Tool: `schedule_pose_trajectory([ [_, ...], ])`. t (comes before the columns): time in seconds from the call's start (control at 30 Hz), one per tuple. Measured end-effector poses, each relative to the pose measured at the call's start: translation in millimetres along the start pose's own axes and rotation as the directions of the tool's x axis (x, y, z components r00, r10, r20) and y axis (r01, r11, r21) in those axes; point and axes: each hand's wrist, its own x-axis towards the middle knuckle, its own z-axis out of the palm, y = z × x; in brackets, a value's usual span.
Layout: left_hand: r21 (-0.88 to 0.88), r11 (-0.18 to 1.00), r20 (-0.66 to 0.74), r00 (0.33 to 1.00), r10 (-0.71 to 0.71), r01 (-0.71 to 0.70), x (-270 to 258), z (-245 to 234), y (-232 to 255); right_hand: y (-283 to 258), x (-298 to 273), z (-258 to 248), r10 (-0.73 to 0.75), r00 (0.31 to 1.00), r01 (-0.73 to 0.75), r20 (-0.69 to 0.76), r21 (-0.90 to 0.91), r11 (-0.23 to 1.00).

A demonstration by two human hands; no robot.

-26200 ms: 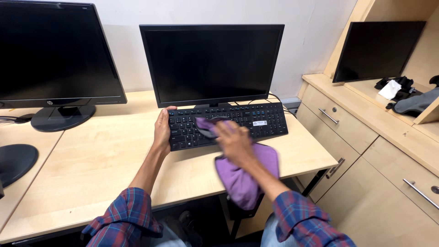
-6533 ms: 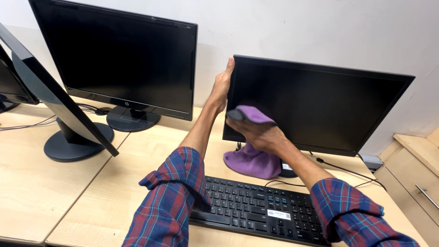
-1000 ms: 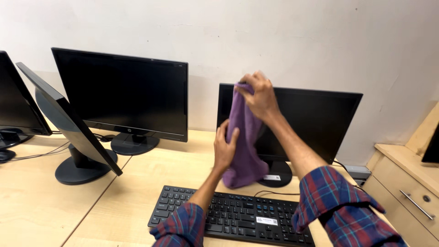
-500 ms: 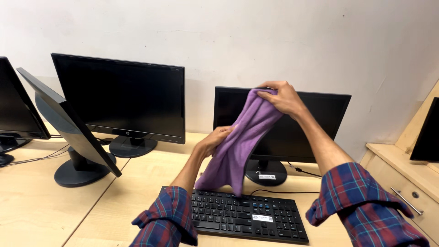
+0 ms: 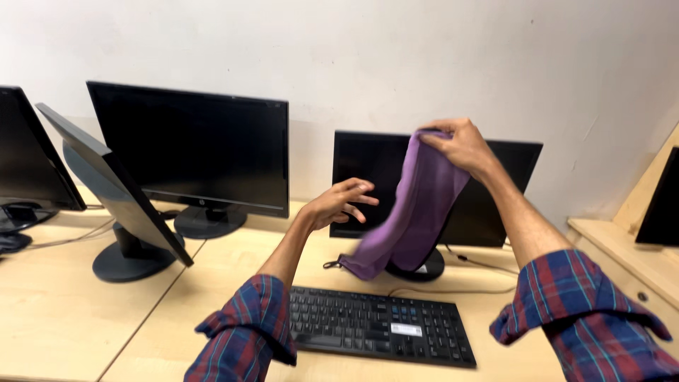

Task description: The person wipes a keyboard and a computer monitor with a purple cloth, turning the keyboard over to clean the back and wiping all sides of the monitor frame and screen.

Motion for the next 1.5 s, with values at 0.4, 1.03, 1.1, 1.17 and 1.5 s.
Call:
schedule_pose_trajectory([
  [0.4,0.429,0.872,-0.113,0.944,0.311,-0.236,41,41,-28,-13,8,17,0.036,0.993,-0.006,0.111,-0.261,0.965],
  [1.03,0.814,0.535,-0.35,0.541,0.764,-0.228,51,18,51,10,32,31,0.309,0.902,-0.213,-0.302,0.312,0.926],
  [1.1,0.901,0.388,-0.249,0.499,0.83,-0.194,60,11,45,22,37,44,0.008,0.94,0.025,-0.342,0.092,0.995],
  [1.17,0.962,0.228,-0.136,0.46,0.877,-0.151,68,6,38,30,36,55,-0.158,0.933,0.143,-0.323,-0.069,0.987],
  [1.5,0.99,-0.007,-0.065,0.496,0.866,0.142,81,5,1,81,39,28,0.038,0.963,-0.188,-0.267,-0.564,0.804],
])
